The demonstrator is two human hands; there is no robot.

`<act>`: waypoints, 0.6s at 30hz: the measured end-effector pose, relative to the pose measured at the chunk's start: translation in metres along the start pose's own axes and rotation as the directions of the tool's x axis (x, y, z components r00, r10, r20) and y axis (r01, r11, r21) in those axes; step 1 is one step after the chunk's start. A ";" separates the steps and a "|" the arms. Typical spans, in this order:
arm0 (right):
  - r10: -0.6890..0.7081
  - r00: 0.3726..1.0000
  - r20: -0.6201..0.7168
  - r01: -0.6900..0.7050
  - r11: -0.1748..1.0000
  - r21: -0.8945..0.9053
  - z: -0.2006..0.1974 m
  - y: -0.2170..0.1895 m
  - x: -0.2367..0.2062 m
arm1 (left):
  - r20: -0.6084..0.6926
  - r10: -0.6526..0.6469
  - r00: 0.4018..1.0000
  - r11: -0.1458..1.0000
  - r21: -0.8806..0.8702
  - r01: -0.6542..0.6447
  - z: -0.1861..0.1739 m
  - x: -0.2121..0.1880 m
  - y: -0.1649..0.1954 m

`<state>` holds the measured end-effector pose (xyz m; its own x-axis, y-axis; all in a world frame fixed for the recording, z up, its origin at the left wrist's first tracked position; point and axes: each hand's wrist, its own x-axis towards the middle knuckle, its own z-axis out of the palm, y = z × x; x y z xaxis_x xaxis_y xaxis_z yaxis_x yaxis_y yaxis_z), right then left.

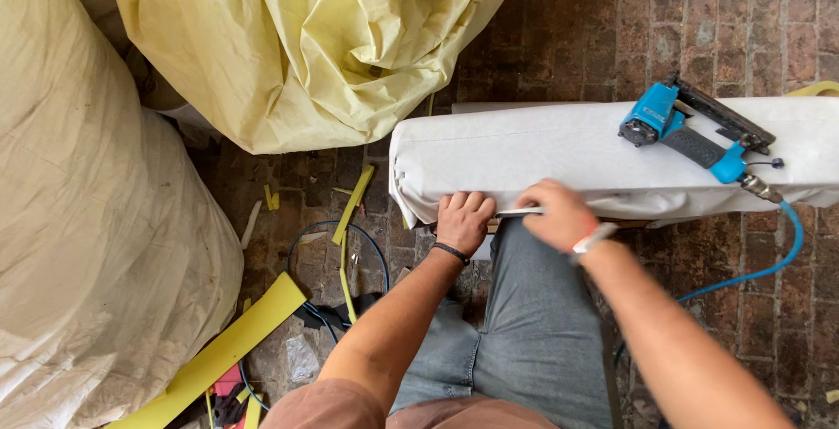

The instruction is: The person wraps white fabric over long foam panels on a wooden frame, pulling and tucking the fabric edges around the foam. They use a pneumatic staple gun to fasten the fabric to the frame, working along the panel, then stack the finished padded panels on the brick floor.

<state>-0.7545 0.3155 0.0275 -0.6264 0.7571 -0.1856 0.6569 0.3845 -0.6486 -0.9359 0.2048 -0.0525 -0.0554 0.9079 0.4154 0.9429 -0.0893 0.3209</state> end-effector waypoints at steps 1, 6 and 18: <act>0.037 0.998 -0.057 -0.029 0.990 0.140 -0.013 0.015 -0.006 | 0.008 0.019 1.000 1.000 0.008 -0.019 0.003 -0.004 -0.002; 0.094 0.825 -0.558 -0.400 0.793 -0.459 -0.115 0.106 -0.012 | -0.035 0.103 0.994 0.992 0.082 -0.100 0.010 -0.011 -0.013; 0.464 0.884 0.048 -0.399 0.806 -0.437 -0.083 -0.008 0.003 | -0.043 0.137 0.990 0.983 0.128 -0.130 0.010 -0.023 -0.012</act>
<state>-0.7265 0.3585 0.0933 -0.2693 0.8225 -0.5010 0.9629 0.2383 -0.1264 -0.9429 0.1892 -0.0749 0.0599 0.8688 0.4916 0.9762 -0.1537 0.1528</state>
